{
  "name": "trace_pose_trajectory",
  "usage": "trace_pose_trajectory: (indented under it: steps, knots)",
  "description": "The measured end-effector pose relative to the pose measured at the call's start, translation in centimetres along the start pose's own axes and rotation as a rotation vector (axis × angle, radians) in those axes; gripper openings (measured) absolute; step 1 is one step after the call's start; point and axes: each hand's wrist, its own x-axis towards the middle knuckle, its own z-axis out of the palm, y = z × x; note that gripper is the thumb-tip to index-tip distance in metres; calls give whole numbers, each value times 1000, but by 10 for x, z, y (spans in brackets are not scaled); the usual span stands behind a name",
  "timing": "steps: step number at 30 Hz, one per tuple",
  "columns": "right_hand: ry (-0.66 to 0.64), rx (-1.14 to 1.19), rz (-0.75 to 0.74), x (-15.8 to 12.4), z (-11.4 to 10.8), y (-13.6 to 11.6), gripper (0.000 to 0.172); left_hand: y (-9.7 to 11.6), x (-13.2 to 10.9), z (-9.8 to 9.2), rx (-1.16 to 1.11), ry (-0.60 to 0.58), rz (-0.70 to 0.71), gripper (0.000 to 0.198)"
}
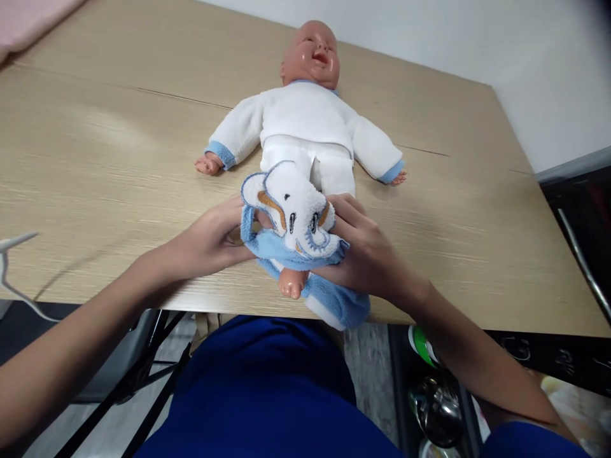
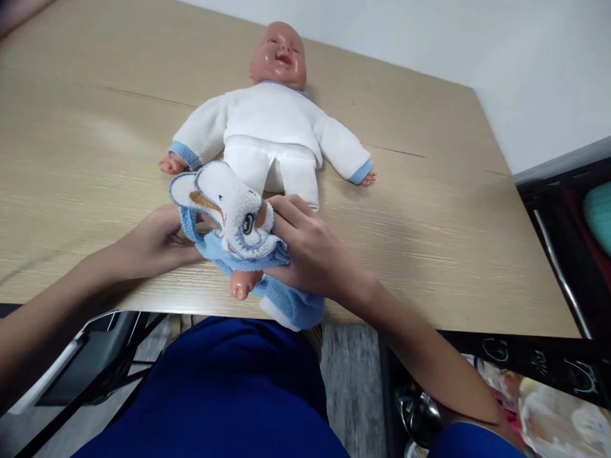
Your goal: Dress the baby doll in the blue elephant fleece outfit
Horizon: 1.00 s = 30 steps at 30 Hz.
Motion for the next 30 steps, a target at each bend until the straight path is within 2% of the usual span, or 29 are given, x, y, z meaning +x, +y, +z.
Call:
trace_pose_trajectory:
  steps: [4,15,18,21,25,30]
  knots:
    - [-26,-20,-19,-1,5,2,39,-5,2,2,8,40,48,11]
    - [-133,12,-146,13,-12,19,9,0,7,-6,7,-5,95,19]
    - [-163,1,-221,22,-17,27,6,-1,10,-7,18,2,127,22]
    - [-187,-26,-254,33,-23,28,11,-3,13,-10,-13,-13,143,14]
    - [-182,-1,-139,40,-35,23,22,-5,13,-16,-119,-12,94,17]
    - [-291,211,67,34,-42,28,38,-5,14,-19,-120,-85,68,20]
